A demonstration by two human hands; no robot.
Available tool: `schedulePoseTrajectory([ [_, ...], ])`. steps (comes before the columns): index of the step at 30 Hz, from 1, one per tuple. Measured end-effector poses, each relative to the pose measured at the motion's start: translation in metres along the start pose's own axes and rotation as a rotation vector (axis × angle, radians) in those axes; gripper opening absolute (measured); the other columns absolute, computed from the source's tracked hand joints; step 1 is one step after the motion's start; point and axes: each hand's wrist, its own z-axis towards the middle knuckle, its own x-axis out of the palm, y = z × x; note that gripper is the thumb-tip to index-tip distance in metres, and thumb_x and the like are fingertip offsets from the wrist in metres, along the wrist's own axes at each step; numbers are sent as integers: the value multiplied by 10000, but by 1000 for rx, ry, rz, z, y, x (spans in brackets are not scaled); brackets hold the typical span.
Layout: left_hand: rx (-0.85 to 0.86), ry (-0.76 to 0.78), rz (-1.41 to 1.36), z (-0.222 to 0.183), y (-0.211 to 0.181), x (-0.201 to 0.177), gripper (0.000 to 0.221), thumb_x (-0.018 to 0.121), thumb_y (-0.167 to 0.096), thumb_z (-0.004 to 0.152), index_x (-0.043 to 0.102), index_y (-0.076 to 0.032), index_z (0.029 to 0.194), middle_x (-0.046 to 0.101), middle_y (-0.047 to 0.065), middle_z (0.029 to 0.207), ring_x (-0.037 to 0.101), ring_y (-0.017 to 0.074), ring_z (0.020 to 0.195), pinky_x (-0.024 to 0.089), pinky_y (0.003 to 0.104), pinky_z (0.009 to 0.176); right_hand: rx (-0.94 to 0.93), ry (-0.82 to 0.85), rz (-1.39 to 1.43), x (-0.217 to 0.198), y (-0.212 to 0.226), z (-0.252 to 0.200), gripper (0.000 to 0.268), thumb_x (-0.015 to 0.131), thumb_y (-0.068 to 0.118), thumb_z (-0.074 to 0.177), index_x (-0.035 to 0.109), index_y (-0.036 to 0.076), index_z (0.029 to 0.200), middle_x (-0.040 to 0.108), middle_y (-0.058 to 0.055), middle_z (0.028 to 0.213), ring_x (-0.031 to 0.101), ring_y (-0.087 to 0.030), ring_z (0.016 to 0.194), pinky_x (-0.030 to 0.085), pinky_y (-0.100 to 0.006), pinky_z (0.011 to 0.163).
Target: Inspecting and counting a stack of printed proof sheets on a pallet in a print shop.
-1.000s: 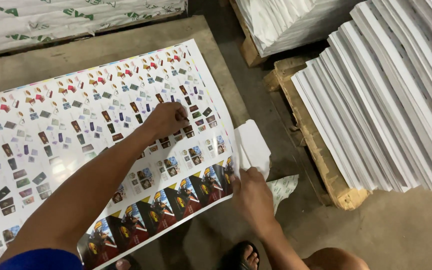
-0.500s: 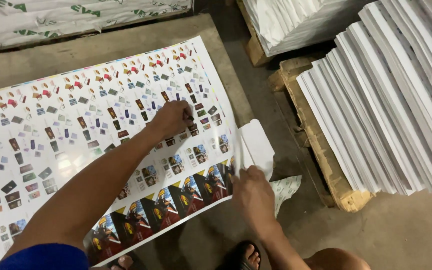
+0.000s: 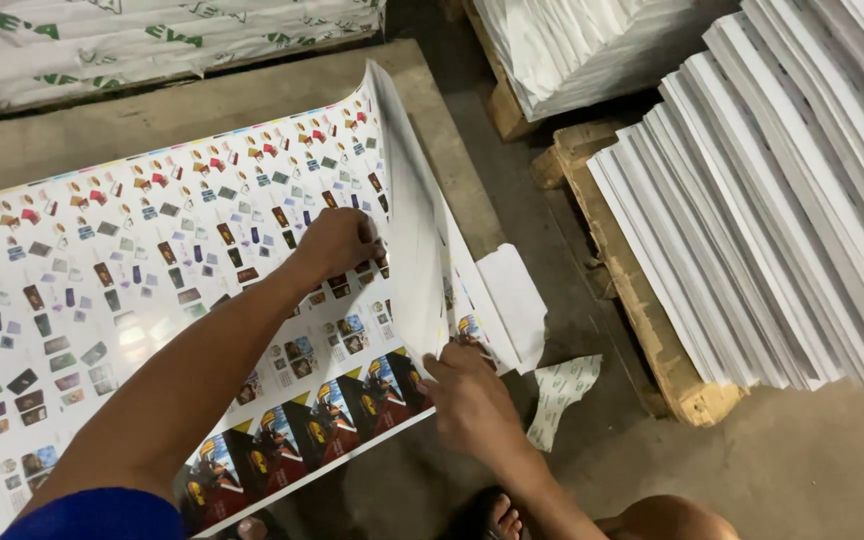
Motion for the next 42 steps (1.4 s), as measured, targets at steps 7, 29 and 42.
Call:
schedulePoseTrajectory([
  [7, 13, -33, -84, 2, 7, 3, 191, 735, -220, 898, 757, -43, 831, 752, 93, 839, 685, 249, 687, 561, 382, 698, 258, -81, -320, 3, -26, -5, 276, 716, 130, 865, 741, -24, 1092, 678, -185, 1021, 665, -387, 844, 548, -488, 736],
  [29, -247, 28, -354, 13, -8, -10, 357, 516, -326, 1073, 777, -86, 1027, 762, 61, 885, 694, 231, 839, 554, 397, 788, 188, -80, -415, 31, -26, 7, 227, 649, 234, 938, 751, 32, 953, 647, -129, 946, 666, -343, 921, 523, -464, 772],
  [42, -249, 93, -954, -5, -26, -30, 870, 198, -602, 1012, 542, 66, 1450, 646, 210, 1384, 641, 302, 1234, 509, 422, 1118, 122, 1, -465, 14, -31, -14, 154, 681, 161, 767, 757, 66, 862, 620, -136, 1073, 574, -349, 968, 478, -483, 863],
])
